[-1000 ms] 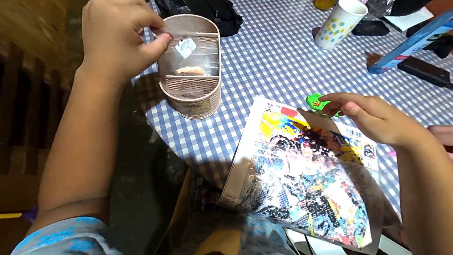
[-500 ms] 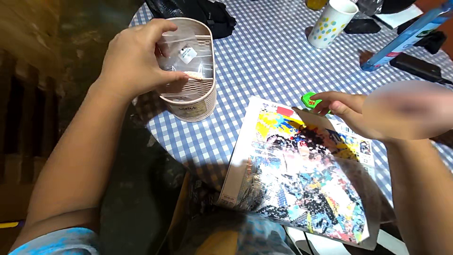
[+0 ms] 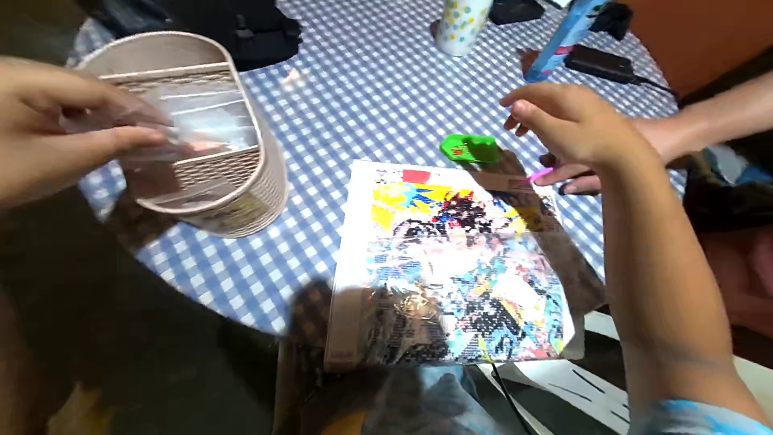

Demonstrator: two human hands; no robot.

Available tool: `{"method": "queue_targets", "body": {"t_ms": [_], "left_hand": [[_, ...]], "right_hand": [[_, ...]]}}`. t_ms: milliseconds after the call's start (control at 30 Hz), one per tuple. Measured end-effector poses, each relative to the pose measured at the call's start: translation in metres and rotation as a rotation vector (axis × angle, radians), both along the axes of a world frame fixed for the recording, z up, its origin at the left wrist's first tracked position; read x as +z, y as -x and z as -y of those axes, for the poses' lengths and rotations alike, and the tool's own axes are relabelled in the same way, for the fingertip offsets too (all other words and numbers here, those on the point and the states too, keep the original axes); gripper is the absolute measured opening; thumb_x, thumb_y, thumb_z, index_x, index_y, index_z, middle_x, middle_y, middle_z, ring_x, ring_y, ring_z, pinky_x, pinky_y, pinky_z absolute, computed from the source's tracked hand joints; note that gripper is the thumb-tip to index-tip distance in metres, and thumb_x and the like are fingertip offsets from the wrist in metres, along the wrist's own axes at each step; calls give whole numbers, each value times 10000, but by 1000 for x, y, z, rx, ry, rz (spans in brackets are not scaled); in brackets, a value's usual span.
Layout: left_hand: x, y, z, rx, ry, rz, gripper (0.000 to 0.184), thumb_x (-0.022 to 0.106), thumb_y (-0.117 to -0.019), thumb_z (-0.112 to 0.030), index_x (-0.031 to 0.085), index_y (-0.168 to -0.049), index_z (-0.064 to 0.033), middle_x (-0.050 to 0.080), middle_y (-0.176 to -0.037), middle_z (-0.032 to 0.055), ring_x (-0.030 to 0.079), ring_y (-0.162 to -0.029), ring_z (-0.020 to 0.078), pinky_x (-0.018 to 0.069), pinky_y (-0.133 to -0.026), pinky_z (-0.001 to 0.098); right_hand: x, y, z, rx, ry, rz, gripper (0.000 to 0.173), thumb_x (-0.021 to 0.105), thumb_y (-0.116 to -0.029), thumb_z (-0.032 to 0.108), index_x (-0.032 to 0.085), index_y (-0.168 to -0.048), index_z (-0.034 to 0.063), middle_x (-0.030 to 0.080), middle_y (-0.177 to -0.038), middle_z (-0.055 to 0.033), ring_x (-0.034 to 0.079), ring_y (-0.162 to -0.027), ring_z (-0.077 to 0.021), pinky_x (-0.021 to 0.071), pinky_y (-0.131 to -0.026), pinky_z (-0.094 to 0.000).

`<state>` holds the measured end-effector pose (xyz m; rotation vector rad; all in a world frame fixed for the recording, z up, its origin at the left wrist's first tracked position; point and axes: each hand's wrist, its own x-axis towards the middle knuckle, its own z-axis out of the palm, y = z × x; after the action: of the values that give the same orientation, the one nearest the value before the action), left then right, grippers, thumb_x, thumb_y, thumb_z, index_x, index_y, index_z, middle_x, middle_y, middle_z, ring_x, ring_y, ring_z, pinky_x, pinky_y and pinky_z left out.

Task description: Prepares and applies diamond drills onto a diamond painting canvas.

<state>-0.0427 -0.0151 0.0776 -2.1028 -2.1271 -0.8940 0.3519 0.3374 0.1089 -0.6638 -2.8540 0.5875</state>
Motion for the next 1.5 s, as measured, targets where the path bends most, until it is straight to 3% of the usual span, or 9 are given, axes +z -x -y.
{"method": "queue_targets", "body": {"t_ms": [100,300,433,600,800,1100,1267,1433,1500], "left_hand": [[-14,35,-6,-167,-30,30,287,566,-997,-215,666,-1028,51,669,-859,96,601,-750,42,509,-706,240],[19,-6,-28,159,298,-168,139,656,-962,-108,671,-988,28,653,-851,255,647,-796,436,460,-712,681],[-3,-4,-25,200,159,-316,331,653,-923,-129,643,-1149,113,611,-1137,390,548,-1113,623,349,-985,763],[-29,10,-1,244,86,-241,583,603,-968,-387,563,-1316,79,566,-1275,359,544,-1208,527,407,-1046,651],[-3,-36,27,302,-60,-263,741,593,-934,-561,548,-1358,45,604,-1239,332,575,-1151,481,415,-1031,578],[-10,-50,34,225,-141,-327,351,556,-1034,-208,681,-1091,115,660,-1091,349,621,-1029,499,462,-947,549],[-4,-46,14,271,-66,-25,367,627,-982,-246,645,-1128,90,666,-1012,167,611,-869,47,512,-833,207],[10,-52,6,193,139,-35,211,591,-966,-120,648,-1024,75,654,-860,193,610,-756,213,505,-732,457],[16,-52,4,173,228,-30,197,545,-1012,-136,618,-987,45,591,-767,122,542,-673,158,460,-645,407]], "right_hand": [[-4,-7,-18,-78,-16,25,489,377,-1098,356,600,-1305,-27,670,-1080,-233,649,-997,-358,474,-895,-582],[-13,1,-16,-115,5,190,359,468,-1098,216,634,-1277,-48,670,-1116,-288,648,-1038,-431,449,-929,-644],[-12,-1,-23,-71,-80,246,276,496,-1052,60,667,-1239,-51,669,-1133,-304,640,-1061,-476,439,-928,-684],[1,-34,-8,-134,-301,413,206,673,-886,-82,768,-1040,18,682,-1095,-321,570,-1134,-582,341,-945,-782],[-56,-102,-57,75,-374,214,342,896,-687,34,798,-1001,130,734,-918,-208,660,-908,-550,389,-813,-858],[-77,-119,-39,21,-245,86,168,789,-822,-59,758,-985,-31,717,-1038,-251,638,-1022,-548,410,-842,-796],[-90,-124,-52,5,-240,69,120,733,-899,29,737,-999,-38,701,-1025,-266,644,-980,-550,421,-817,-798],[-89,-120,-51,-20,-207,78,142,710,-918,34,720,-1026,-57,692,-1036,-281,647,-965,-550,428,-804,-797],[-91,-121,-55,-6,-195,70,140,697,-926,38,715,-1024,-60,691,-1023,-275,660,-923,-528,448,-780,-780]]}}
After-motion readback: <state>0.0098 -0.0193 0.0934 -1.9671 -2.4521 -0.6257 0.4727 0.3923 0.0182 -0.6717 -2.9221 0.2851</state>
